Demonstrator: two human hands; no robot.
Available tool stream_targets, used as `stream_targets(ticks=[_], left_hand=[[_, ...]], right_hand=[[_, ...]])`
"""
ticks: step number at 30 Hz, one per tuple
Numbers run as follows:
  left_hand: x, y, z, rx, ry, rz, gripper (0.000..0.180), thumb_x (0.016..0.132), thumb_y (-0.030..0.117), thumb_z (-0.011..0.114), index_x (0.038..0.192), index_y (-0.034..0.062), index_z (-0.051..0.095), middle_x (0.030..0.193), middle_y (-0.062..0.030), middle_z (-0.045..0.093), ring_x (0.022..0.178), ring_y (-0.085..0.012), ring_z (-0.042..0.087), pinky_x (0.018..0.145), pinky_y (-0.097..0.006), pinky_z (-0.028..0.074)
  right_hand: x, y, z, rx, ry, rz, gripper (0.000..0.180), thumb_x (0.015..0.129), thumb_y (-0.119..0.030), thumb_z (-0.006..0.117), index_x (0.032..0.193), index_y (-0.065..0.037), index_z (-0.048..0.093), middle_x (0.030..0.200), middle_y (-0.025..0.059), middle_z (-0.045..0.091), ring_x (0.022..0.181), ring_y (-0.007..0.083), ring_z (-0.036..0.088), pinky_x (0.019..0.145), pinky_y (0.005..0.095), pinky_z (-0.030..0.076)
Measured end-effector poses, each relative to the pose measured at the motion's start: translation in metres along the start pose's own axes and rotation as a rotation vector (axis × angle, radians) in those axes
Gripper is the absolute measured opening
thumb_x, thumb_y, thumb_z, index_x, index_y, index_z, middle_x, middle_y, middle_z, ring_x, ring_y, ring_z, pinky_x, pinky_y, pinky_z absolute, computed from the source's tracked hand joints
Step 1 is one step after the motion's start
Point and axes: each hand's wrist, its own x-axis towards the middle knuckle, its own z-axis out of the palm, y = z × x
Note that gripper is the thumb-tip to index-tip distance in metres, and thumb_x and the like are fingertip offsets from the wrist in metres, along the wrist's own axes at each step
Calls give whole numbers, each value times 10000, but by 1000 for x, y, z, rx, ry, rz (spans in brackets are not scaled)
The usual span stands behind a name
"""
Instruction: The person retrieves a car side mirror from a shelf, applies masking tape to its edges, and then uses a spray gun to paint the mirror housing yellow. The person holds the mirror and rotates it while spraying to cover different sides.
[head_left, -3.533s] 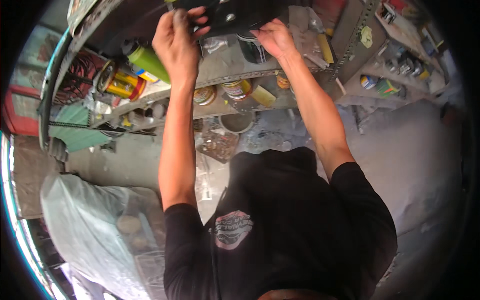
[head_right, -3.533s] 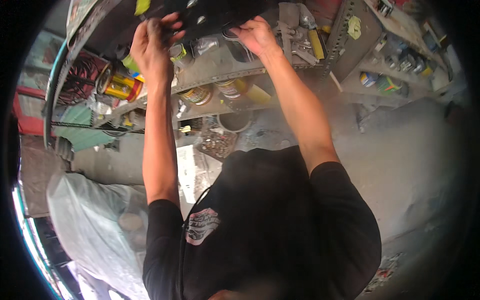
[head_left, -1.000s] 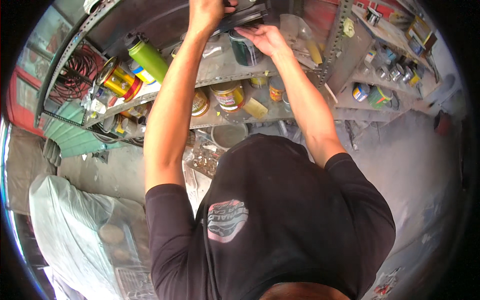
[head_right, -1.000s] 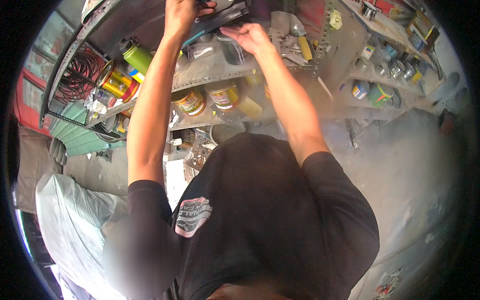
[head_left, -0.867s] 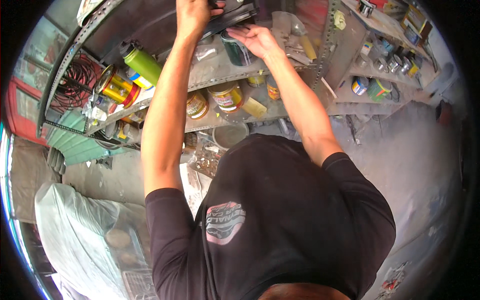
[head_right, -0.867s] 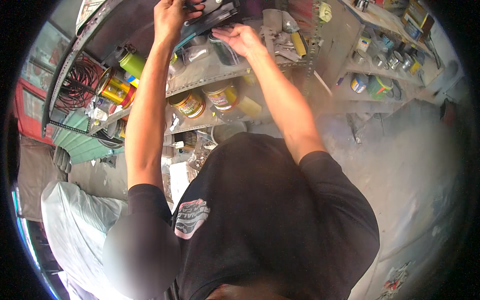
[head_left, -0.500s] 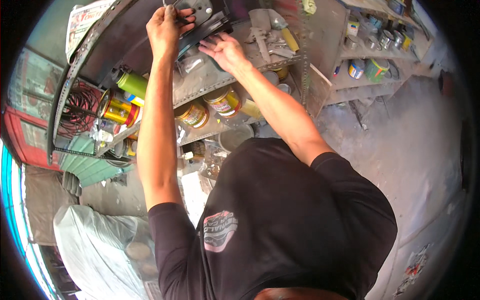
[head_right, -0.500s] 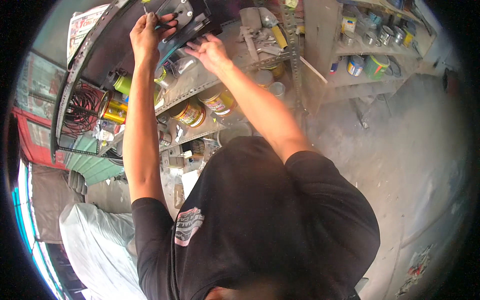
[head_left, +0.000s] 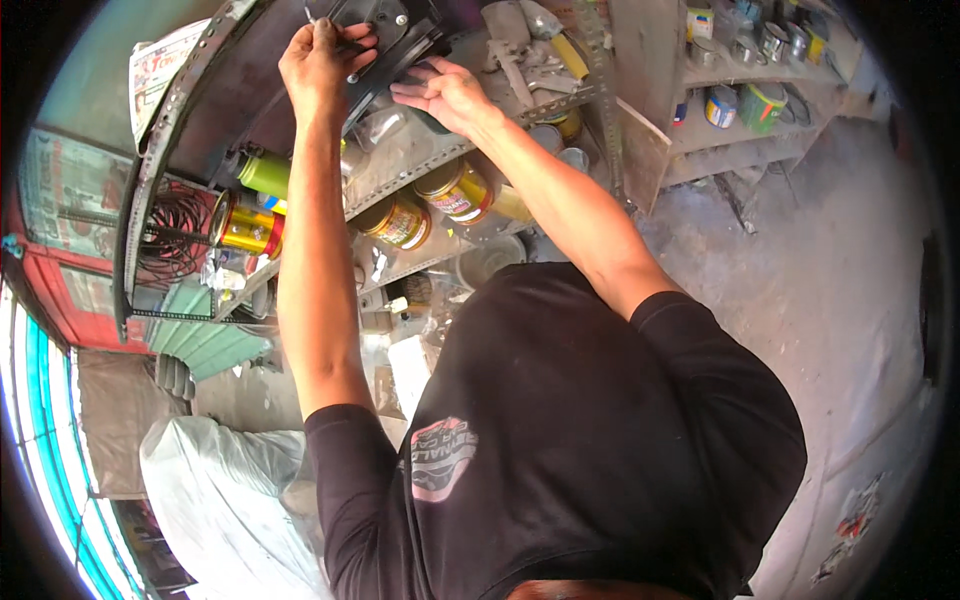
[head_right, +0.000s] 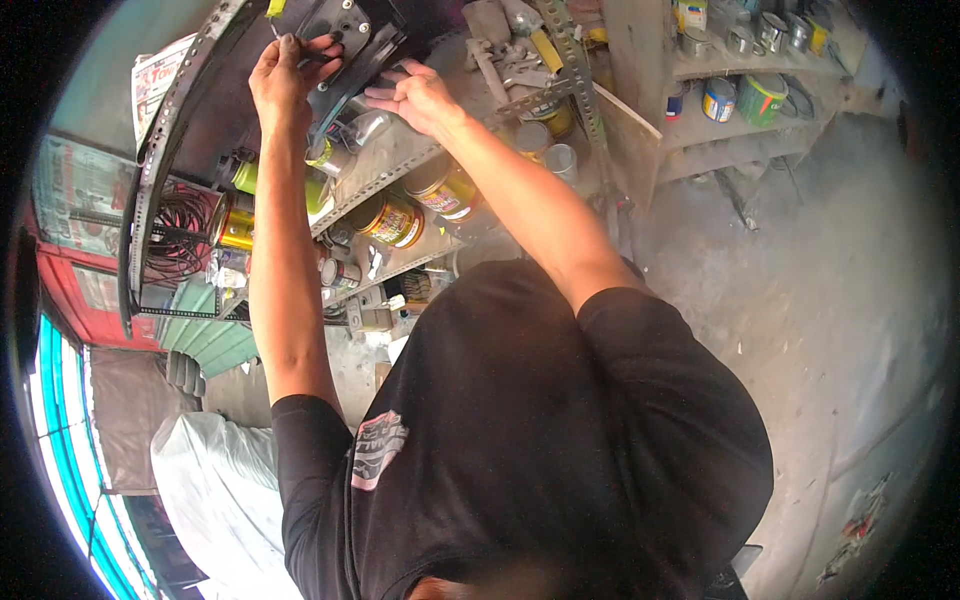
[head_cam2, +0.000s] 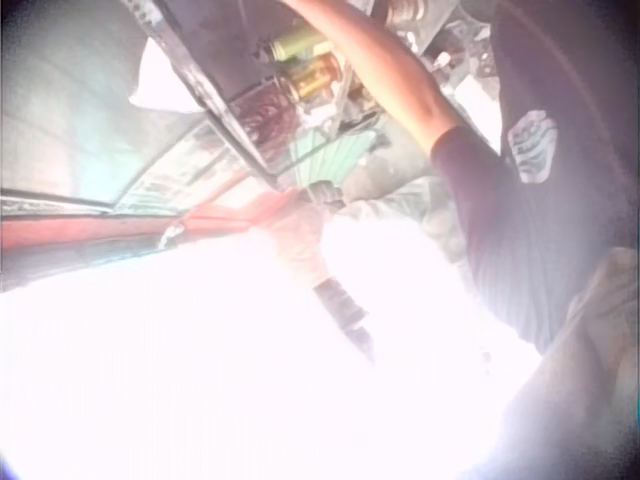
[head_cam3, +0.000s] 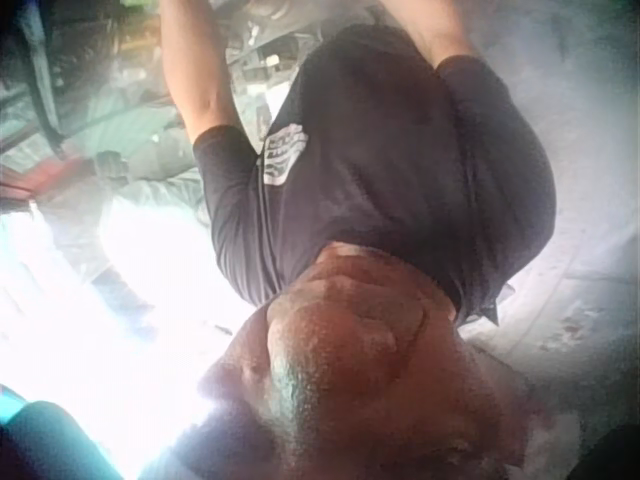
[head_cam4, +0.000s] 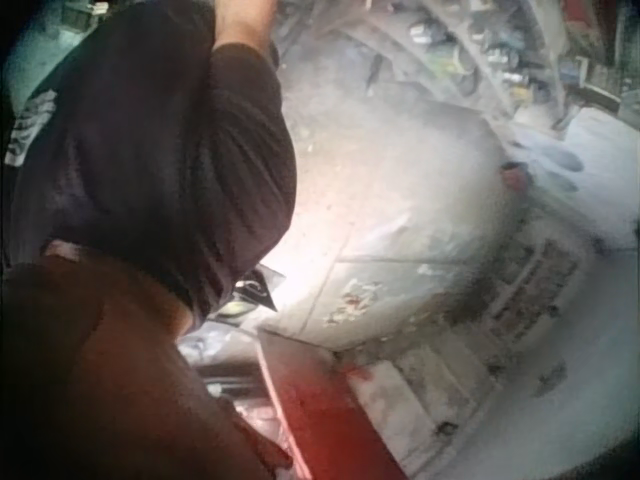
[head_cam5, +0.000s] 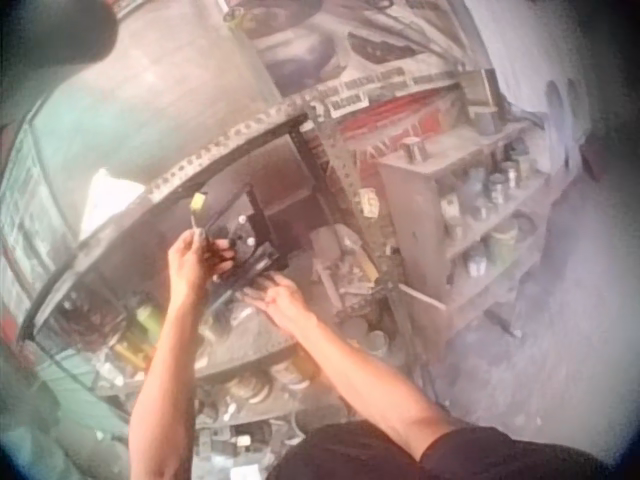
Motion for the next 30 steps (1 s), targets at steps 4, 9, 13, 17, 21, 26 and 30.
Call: stream_targets(ticks=[4,9,13,17,21,26,30], left_hand=[[-8,0,0,10,-8,-22,255,1076,197,457,956,-13,536,952,-233,713,795,-297,728,679,-376,639],[-19,0,3,20,35,-69,268,1083,204,435,998,-30,535,995,-247,699,854,-332,724,742,-406,640],[-22,-1,1,-6,55,-83,262,1086,194,419,980,-25,516,973,-248,696,850,-349,721,742,-425,644],[-22,1,-2,32,62,-101,289,1093,210,393,972,-24,511,985,-252,684,926,-398,708,806,-472,634],[-23,1,-1,29,29,-117,287,1092,202,384,971,-29,503,981,-246,673,958,-425,695,848,-513,617],[-26,-7,-3,-24,33,-135,279,1090,193,382,944,-15,499,933,-239,679,894,-401,710,792,-495,640],[-31,-7,-4,-28,36,-149,275,1087,181,375,948,-20,500,950,-244,677,934,-420,700,823,-515,627]], right_hand=[[-3,0,-6,-2,-35,-16,695,723,186,362,1413,105,359,1402,298,449,1190,516,573,1079,593,468],[-4,-4,-17,-24,-45,-10,703,736,178,368,1434,101,329,1316,288,498,1143,491,604,1044,574,506],[-7,-2,-21,-20,-12,5,799,735,170,380,1506,86,186,1277,300,512,1107,467,623,1021,566,526],[-5,7,-27,-30,-6,34,902,753,144,395,1574,17,43,1220,301,561,1021,435,660,955,553,563],[-10,1,-28,-49,-28,60,914,765,128,402,1588,-8,28,1165,299,608,959,404,676,879,532,591],[-15,1,-37,-59,-2,59,889,777,103,429,1588,-3,80,1120,280,642,874,365,697,830,480,615],[-19,0,-37,-57,5,61,861,793,94,424,1585,0,99,1117,274,643,883,364,698,831,483,615]])
